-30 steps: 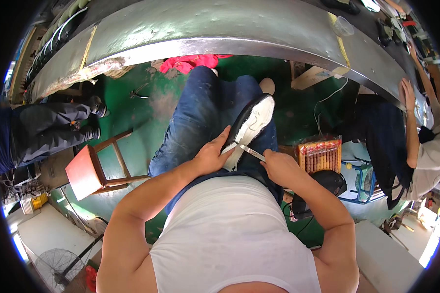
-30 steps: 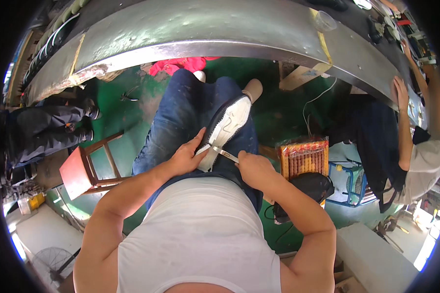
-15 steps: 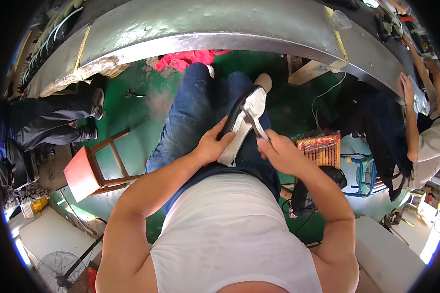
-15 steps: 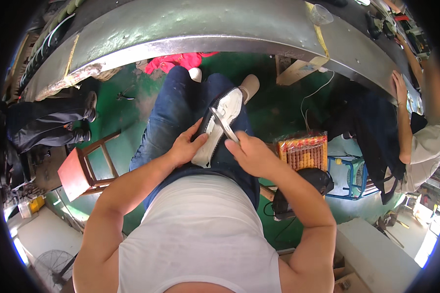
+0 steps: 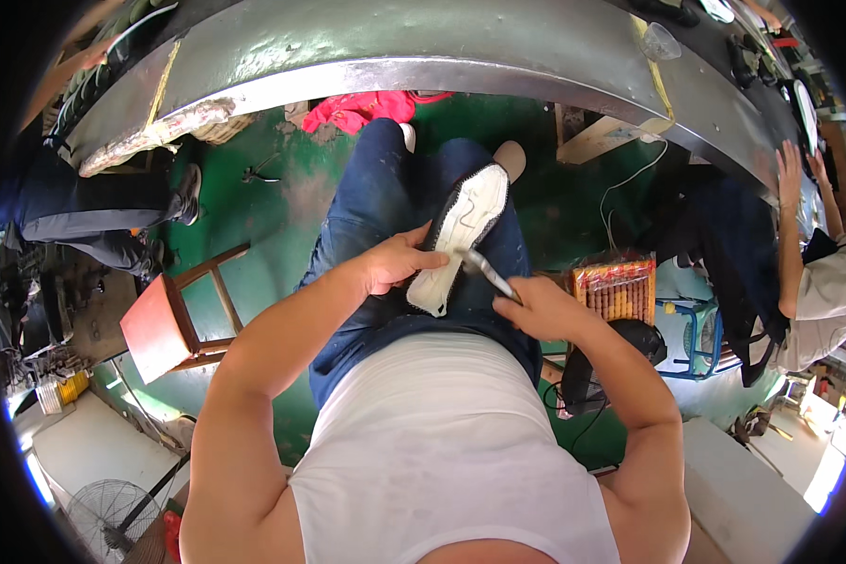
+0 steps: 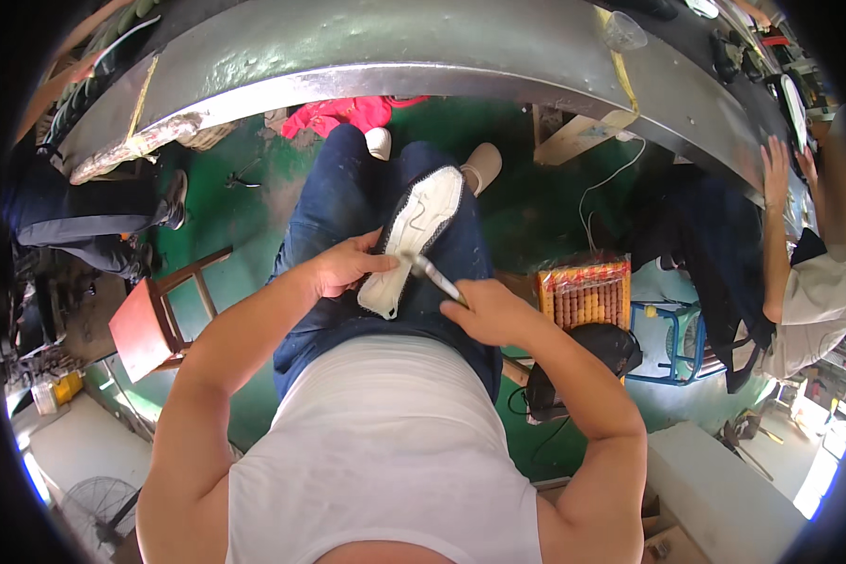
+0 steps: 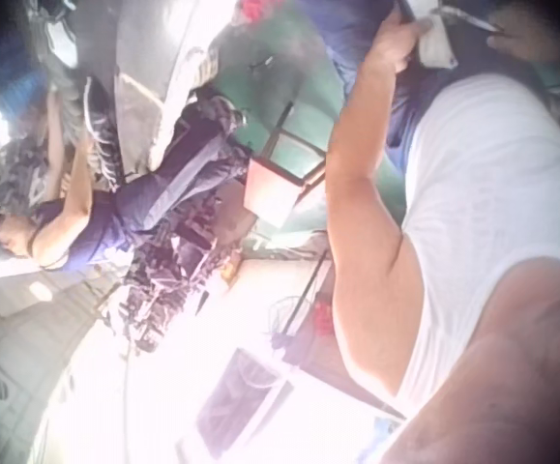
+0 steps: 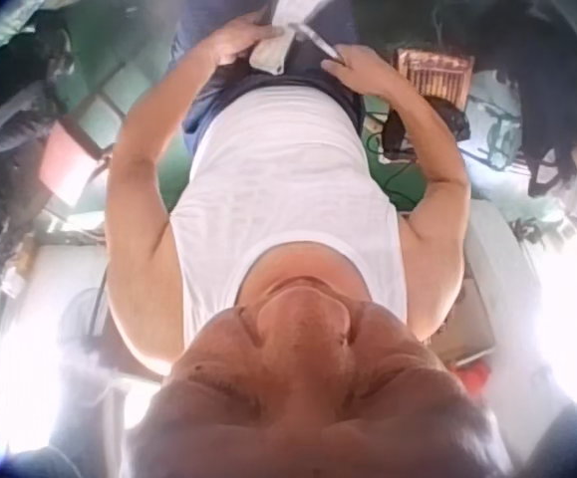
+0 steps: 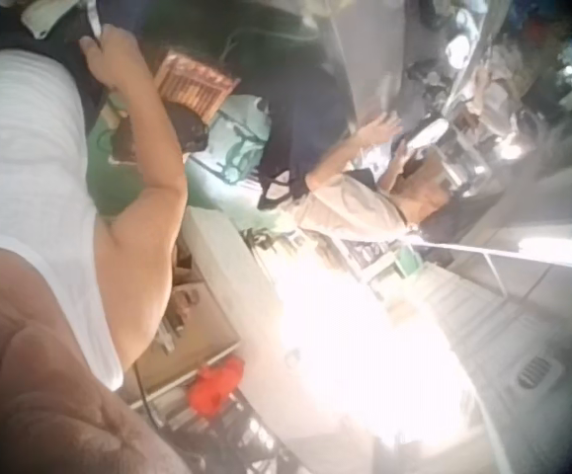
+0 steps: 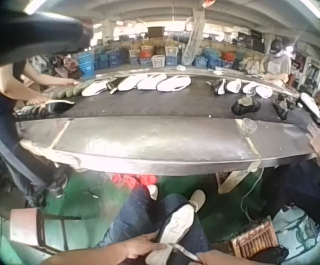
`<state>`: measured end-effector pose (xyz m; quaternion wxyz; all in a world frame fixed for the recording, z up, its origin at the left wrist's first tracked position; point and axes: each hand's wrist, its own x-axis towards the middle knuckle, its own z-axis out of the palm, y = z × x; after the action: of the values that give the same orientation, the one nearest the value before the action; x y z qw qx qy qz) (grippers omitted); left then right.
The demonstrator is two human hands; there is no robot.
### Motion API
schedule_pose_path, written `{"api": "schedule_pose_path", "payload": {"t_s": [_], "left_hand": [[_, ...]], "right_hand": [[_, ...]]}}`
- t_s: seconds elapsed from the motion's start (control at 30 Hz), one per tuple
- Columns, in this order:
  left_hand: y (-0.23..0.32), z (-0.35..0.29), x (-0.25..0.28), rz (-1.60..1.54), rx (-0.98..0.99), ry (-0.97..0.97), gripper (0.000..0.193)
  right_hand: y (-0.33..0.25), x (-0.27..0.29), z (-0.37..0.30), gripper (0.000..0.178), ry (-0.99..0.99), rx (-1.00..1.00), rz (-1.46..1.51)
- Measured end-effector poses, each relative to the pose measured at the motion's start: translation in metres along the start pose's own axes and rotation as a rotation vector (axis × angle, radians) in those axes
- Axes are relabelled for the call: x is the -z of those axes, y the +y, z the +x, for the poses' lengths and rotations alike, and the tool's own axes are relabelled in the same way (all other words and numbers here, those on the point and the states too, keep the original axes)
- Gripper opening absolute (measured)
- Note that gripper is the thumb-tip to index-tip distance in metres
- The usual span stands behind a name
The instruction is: The recorder is assembling and refining shoe components, including using a tool to adjust the edges of shoe uppers and lasts at a workstation.
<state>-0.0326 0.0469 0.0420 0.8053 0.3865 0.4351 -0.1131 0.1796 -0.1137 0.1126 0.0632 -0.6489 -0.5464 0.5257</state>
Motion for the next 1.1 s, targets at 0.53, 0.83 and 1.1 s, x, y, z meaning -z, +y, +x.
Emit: {"api": "schedule_pose_path", "payload": {"t_s": [0.53,0.83,1.1], "left_hand": [[-0.009,-0.004,-0.013,0.279,-0.228,0.012,0.086],[-0.029,-0.032,-0.009,0.514,-0.285,-0.170,0.104],[-0.015,-0.031,-0.017,0.631,-0.293,-0.112,0.109]], "right_hand": [[-0.010,-0.030,0.000,0.031,0.019,0.139,-0.386],[0.005,0.000,-0.008,0.036,-0.152,0.118,-0.082],[0.001,0.009,0.013,0.043,0.287,0.101,0.016]]}}
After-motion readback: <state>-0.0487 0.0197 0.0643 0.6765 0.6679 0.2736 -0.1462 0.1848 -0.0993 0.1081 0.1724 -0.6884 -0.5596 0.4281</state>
